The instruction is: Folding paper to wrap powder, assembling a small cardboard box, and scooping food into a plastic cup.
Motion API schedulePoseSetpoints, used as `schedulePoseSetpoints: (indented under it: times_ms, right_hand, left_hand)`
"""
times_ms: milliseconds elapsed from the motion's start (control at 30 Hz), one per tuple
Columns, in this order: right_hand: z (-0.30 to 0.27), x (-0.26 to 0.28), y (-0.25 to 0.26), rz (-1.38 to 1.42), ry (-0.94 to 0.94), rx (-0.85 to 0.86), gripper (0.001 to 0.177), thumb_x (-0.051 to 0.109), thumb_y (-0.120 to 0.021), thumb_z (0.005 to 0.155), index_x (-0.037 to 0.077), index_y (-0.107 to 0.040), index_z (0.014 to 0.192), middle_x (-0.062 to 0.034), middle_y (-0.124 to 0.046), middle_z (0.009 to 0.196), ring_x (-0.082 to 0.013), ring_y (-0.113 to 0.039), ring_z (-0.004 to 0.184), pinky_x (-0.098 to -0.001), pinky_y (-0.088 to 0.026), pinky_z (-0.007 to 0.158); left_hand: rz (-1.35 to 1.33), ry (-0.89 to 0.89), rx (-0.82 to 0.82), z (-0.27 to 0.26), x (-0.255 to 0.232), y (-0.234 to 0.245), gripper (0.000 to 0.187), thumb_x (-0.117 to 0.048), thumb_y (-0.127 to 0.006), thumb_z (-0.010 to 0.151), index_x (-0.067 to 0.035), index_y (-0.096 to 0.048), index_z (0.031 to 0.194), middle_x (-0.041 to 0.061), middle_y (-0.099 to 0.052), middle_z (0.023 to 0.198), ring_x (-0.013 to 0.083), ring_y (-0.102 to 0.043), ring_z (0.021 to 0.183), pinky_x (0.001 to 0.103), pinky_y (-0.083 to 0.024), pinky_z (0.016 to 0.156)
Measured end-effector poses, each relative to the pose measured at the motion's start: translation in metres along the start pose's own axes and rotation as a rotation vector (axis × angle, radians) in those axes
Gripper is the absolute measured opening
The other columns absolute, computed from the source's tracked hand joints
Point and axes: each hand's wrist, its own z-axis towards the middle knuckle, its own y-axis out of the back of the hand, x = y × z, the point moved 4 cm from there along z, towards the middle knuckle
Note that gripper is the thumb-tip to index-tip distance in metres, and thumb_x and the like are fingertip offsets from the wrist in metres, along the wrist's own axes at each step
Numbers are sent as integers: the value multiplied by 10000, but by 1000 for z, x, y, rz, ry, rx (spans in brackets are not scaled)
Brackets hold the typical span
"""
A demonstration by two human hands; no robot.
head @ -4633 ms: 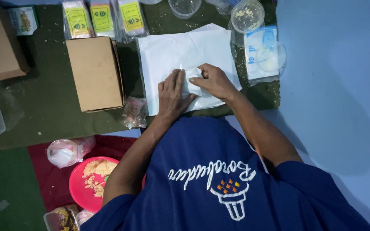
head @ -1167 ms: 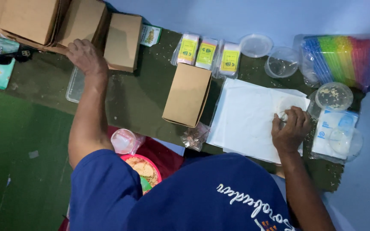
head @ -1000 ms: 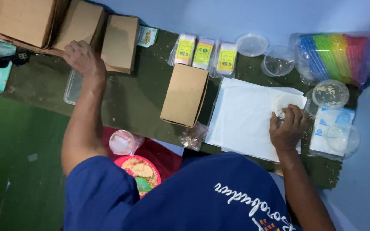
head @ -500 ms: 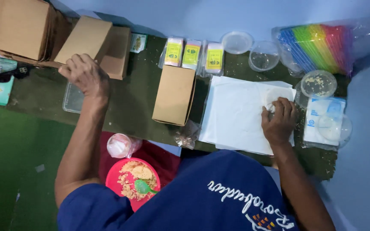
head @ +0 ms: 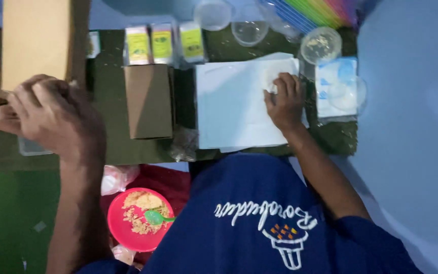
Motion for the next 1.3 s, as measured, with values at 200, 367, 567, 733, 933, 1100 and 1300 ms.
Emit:
schedulePoseSetpoints:
  times_ms: [200,367,567,733,933,1100,1300]
  right_hand:
    - [-2,2,9,44,-18,169,270,181,-739,985,34,-678,1202,-185,-608,1356,-435,-543,1247,-590,-480,965]
    - [10,6,38,-5,-22,138,284,275,-769,975,103,-699,1190,-118,-634,1293,-373,-616,1182,-477,-515,857]
    - [9,16,66,366,-384,240,247,305,-704,1056,108,-723,1204,-151,-726,1123,-418,-694,1060,-507,-560,802]
    - [-22,18,53,691,-698,407,353,352,-560,1114,62,-684,1272,-204,-763,1017,-437,-737,981,-580,-584,795]
    - [-38,21,48,646,-700,497,326,265,-676,1066,26,-682,1288,-250,-749,999,-482,-723,946,-561,-591,760]
    - [-32,35,37,591,-698,594,424,403,-717,1026,79,-688,1297,-242,-755,1039,-440,-730,982,-568,-594,795]
    - [-17,40,38,692,-727,676,526,187,-685,999,-70,-539,1435,-436,-619,1231,-579,-599,1174,-668,-545,942]
  left_hand:
    - [-34,-4,-64,5,-128,12,255,-122,-845,934,-150,-616,1043,42,-707,903,213,-595,873,342,-348,925]
    - [-367,-11,95,-21,-198,-7,246,-190,-851,824,-151,-643,948,47,-629,975,247,-614,893,439,-337,949]
    - [-382,-25,88,-55,-262,-40,194,-225,-779,789,-123,-641,879,46,-563,831,256,-594,790,445,-409,811]
    - [-668,-45,226,-93,-294,-64,227,-321,-815,768,-155,-668,819,30,-591,791,276,-622,728,426,-441,682]
    - [-565,203,463,-97,-242,-86,528,-286,-817,713,-208,-634,1203,70,-613,1186,296,-614,1085,464,-462,808]
    - [-740,424,660,-116,-233,-107,612,-425,-778,851,-118,-589,1345,212,-617,1277,461,-634,1150,600,-514,839]
    - [-1006,739,810,-146,-241,-127,570,-358,-678,905,-71,-586,1388,195,-716,1181,380,-725,1047,520,-583,835]
